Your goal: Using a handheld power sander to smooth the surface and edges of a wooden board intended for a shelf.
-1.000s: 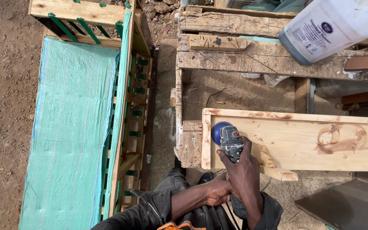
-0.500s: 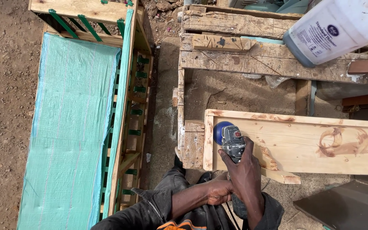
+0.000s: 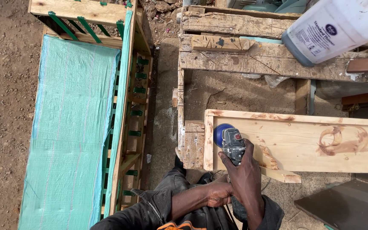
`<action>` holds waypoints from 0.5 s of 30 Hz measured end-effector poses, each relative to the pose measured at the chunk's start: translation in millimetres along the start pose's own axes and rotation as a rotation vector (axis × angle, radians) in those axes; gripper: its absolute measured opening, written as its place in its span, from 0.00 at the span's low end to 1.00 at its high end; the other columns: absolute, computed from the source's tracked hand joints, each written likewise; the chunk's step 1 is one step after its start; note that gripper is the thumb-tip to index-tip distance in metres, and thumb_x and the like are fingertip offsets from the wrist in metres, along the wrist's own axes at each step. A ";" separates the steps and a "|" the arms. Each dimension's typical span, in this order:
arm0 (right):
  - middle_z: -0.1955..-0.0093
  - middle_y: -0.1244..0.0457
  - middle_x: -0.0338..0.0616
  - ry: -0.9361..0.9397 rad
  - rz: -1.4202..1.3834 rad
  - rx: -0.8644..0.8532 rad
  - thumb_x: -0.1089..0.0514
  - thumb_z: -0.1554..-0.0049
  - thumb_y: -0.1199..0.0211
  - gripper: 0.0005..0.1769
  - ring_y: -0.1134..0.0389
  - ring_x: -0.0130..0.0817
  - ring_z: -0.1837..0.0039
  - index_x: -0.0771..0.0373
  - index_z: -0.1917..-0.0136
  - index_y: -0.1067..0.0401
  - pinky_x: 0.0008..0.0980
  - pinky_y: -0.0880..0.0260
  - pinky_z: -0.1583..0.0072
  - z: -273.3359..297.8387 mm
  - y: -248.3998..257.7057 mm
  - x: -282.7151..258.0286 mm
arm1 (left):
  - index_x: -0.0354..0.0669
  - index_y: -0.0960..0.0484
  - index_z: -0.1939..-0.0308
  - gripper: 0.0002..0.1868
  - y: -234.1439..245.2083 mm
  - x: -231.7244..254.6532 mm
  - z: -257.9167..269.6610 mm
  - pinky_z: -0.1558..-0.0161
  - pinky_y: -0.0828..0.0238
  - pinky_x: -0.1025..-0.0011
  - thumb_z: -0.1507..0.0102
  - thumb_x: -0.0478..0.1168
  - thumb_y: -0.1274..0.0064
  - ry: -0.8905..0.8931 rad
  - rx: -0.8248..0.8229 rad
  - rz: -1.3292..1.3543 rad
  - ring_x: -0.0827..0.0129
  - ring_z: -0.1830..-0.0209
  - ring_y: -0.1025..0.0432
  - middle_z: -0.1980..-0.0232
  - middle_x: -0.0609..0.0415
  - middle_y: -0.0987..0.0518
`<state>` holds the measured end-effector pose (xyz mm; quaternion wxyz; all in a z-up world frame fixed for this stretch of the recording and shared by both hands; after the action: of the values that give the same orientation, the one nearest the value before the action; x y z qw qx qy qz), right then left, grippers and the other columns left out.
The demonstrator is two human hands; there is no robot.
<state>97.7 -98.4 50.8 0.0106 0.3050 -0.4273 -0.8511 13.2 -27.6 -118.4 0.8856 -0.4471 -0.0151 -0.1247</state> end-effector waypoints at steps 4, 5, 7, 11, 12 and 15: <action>0.34 0.34 0.56 -0.004 0.010 0.012 0.35 0.47 0.35 0.43 0.31 0.59 0.38 0.51 0.26 0.48 0.54 0.29 0.43 5.5 1.2 6.0 | 0.32 0.29 0.53 0.26 -3.0 -8.9 4.0 0.65 0.15 0.66 0.54 0.16 0.44 0.002 -0.012 -0.031 0.55 0.64 0.18 0.62 0.42 0.16; 0.33 0.35 0.54 -0.020 0.006 0.007 0.35 0.47 0.36 0.43 0.29 0.57 0.39 0.52 0.27 0.48 0.53 0.26 0.44 7.1 2.0 7.5 | 0.32 0.25 0.59 0.20 -3.2 -13.3 1.6 0.66 0.14 0.64 0.52 0.16 0.44 0.006 -0.035 -0.042 0.53 0.65 0.18 0.64 0.42 0.16; 0.32 0.35 0.55 -0.028 0.009 0.008 0.35 0.47 0.37 0.44 0.30 0.57 0.38 0.52 0.26 0.49 0.54 0.27 0.43 10.7 2.6 8.9 | 0.31 0.23 0.59 0.17 14.0 -37.9 -17.8 0.62 0.14 0.65 0.50 0.16 0.46 0.065 -0.059 -0.051 0.55 0.65 0.18 0.63 0.43 0.16; 0.34 0.35 0.56 -0.008 0.024 0.020 0.33 0.47 0.37 0.45 0.30 0.57 0.39 0.52 0.25 0.49 0.53 0.26 0.46 11.4 -0.4 17.4 | 0.30 0.16 0.59 0.13 32.1 -74.0 -39.8 0.51 0.15 0.71 0.45 0.20 0.50 0.186 -0.184 -0.069 0.62 0.60 0.18 0.59 0.46 0.14; 0.34 0.35 0.56 -0.009 0.022 0.019 0.33 0.47 0.37 0.45 0.30 0.57 0.39 0.52 0.25 0.49 0.53 0.26 0.46 13.2 0.3 15.3 | 0.30 0.16 0.59 0.13 34.3 -75.3 -39.4 0.51 0.15 0.71 0.45 0.20 0.50 0.187 -0.181 -0.070 0.62 0.60 0.18 0.59 0.46 0.14; 0.34 0.36 0.57 -0.048 0.018 -0.015 0.35 0.46 0.37 0.44 0.31 0.58 0.38 0.49 0.25 0.50 0.54 0.27 0.46 15.8 -1.2 16.5 | 0.32 0.16 0.61 0.10 35.0 -77.5 -40.2 0.48 0.17 0.73 0.45 0.22 0.46 0.188 -0.219 -0.089 0.67 0.59 0.18 0.60 0.49 0.14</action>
<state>76.3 -90.9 48.6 0.0104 0.2805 -0.4240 -0.8611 -57.0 -23.6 -180.8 0.8226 -0.5263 0.0618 -0.2062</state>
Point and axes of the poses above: each hand's wrist, its own z-axis away from the middle knuckle, its own y-axis out of the back of the hand, x = y × z, the point moved 9 cm from there along -z, towards the middle knuckle
